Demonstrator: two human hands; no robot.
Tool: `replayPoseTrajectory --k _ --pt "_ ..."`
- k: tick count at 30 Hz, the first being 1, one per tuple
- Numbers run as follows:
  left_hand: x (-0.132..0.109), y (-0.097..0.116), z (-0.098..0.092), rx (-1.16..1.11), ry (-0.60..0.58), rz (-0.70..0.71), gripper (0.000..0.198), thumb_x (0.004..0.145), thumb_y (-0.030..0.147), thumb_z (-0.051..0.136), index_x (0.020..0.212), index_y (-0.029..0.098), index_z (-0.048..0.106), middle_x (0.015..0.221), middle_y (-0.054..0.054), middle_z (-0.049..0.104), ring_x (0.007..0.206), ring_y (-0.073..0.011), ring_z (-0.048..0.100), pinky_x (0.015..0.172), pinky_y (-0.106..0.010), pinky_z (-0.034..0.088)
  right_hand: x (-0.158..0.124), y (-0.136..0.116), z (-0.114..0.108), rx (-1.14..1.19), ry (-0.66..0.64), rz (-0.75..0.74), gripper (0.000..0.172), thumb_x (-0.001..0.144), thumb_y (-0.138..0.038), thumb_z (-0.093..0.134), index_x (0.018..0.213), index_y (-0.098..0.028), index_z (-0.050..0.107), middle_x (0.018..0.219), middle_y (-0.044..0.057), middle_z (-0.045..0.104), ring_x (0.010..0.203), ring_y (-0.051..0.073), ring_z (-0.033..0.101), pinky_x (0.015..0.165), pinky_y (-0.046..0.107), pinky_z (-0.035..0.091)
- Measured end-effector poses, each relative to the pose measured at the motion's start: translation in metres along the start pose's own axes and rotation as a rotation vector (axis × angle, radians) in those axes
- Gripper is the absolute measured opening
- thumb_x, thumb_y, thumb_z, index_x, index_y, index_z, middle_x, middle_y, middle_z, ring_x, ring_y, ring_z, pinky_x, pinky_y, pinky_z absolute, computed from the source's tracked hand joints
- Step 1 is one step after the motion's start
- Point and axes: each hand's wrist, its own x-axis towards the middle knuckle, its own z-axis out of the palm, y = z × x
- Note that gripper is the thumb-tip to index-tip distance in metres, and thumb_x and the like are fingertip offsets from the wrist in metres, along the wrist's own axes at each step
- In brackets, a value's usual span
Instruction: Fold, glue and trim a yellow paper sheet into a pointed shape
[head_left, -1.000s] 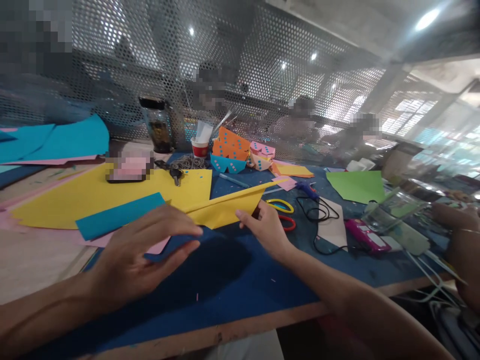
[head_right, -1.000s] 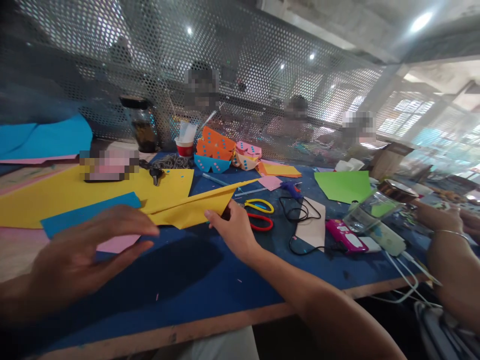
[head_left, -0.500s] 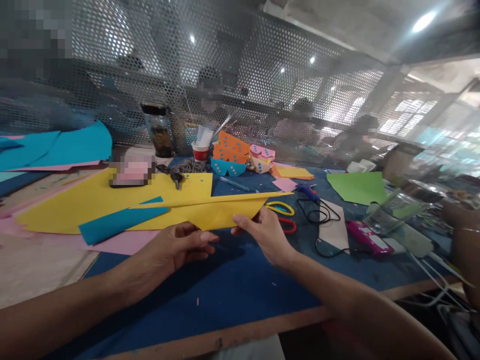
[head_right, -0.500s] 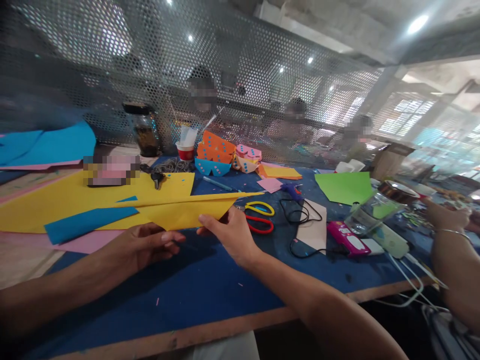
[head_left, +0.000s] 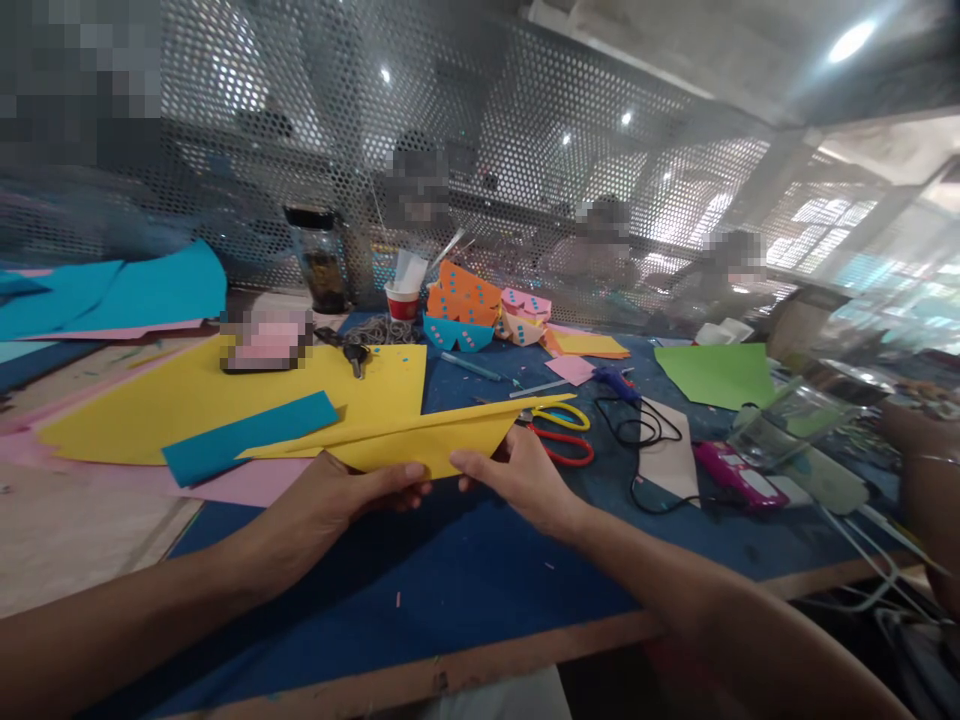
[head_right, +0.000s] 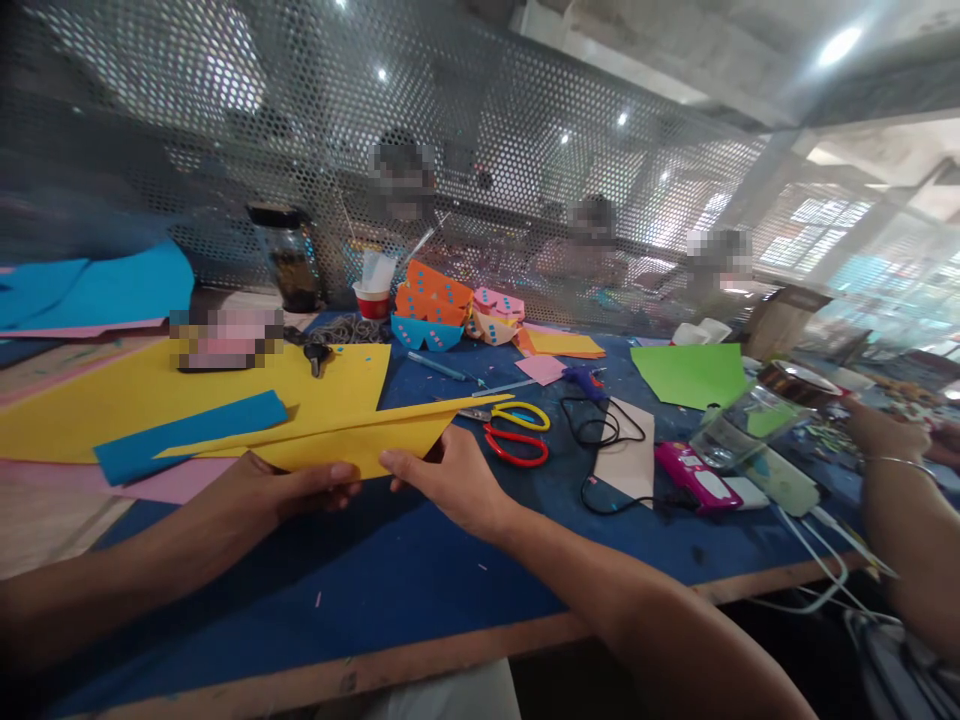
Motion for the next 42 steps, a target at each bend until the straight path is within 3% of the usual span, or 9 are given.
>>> replayPoseTrajectory --k 5,9,11,14,17,19,29,35,42 --pt "0.001 0.004 -0.002 0.034 0.057 0.044 0.046 0.067 0.059 0.116 0.092 0.026 0.096 0.085 -0.006 0.091 0.079 -0.0258 0.082 0.071 -0.033 0.069 0.0 0.004 -0.002 0.007 -0.015 -0.041 0.068 0.087 -0.085 0.102 0.106 -0.022 0.082 0.093 0.004 0.086 0.076 0.022 0.079 0.078 0.036 0.068" --pt "0.003 0.012 -0.008 0.048 0.13 0.064 0.046 0.062 0.061 0.117 0.083 0.026 0.095 0.091 -0.008 0.094 0.083 -0.027 0.084 0.075 -0.033 0.071 0.005 0.008 -0.018 -0.077 -0.009 -0.15 0.076 0.109 -0.099 0.065 0.102 -0.024 0.077 0.094 0.007 0.086 0.086 0.024 0.083 0.084 0.038 0.068" --pt "0.007 0.014 -0.014 0.091 0.171 0.046 0.048 0.063 0.066 0.114 0.083 0.026 0.096 0.09 -0.009 0.094 0.076 -0.025 0.082 0.062 -0.028 0.064 0.01 0.006 -0.035 -0.197 0.075 -0.204 0.071 0.121 -0.088 0.05 0.111 -0.024 0.078 0.102 0.008 0.087 0.09 0.024 0.084 0.088 0.038 0.067" --pt "0.013 0.014 -0.024 0.131 0.213 0.03 0.051 0.066 0.072 0.111 0.079 0.025 0.096 0.079 -0.009 0.09 0.06 -0.0194 0.071 0.042 -0.024 0.047 0.016 -0.007 -0.064 -0.774 0.216 -0.17 0.028 0.125 -0.043 0.06 0.131 -0.022 0.078 0.127 0.011 0.088 0.115 0.027 0.084 0.107 0.041 0.064" --pt "0.018 0.012 -0.029 0.064 0.207 0.094 0.05 0.062 0.069 0.115 0.08 0.027 0.096 0.088 -0.01 0.094 0.075 -0.0235 0.082 0.063 -0.026 0.069 0.014 -0.022 -0.09 -1.391 0.2 0.066 0.037 0.12 -0.017 0.056 0.151 -0.018 0.076 0.159 0.02 0.079 0.155 0.034 0.071 0.13 0.044 0.053" --pt "0.02 0.011 -0.031 0.023 0.203 0.117 0.051 0.06 0.067 0.117 0.084 0.028 0.097 0.094 -0.009 0.096 0.086 -0.0266 0.088 0.079 -0.028 0.076 0.008 -0.027 -0.1 -1.491 0.145 0.175 0.04 0.117 -0.013 0.057 0.151 -0.014 0.077 0.16 0.023 0.078 0.157 0.037 0.07 0.129 0.044 0.053" --pt "0.018 0.018 -0.023 -0.038 0.175 0.093 0.046 0.054 0.057 0.118 0.079 0.025 0.096 0.086 -0.01 0.093 0.078 -0.0267 0.084 0.07 -0.031 0.072 0.004 -0.018 -0.112 -1.579 -0.051 0.288 0.05 0.108 -0.018 0.072 0.158 -0.013 0.079 0.158 0.025 0.078 0.145 0.04 0.076 0.112 0.042 0.057" --pt "0.013 0.023 -0.023 -0.038 0.143 0.139 0.042 0.06 0.053 0.114 0.081 0.024 0.093 0.087 -0.01 0.091 0.08 -0.0273 0.082 0.075 -0.036 0.072 0.004 -0.019 -0.118 -1.531 -0.035 0.283 0.047 0.105 -0.026 0.077 0.151 -0.016 0.084 0.143 0.02 0.083 0.13 0.037 0.08 0.101 0.037 0.055" --pt "0.018 0.02 -0.029 -0.097 0.139 0.131 0.045 0.062 0.053 0.117 0.087 0.023 0.094 0.094 -0.012 0.093 0.088 -0.0298 0.086 0.081 -0.038 0.075 -0.014 -0.02 -0.123 -1.463 0.077 0.283 0.047 0.1 -0.03 0.078 0.146 -0.02 0.083 0.144 0.017 0.086 0.123 0.036 0.084 0.092 0.035 0.051"
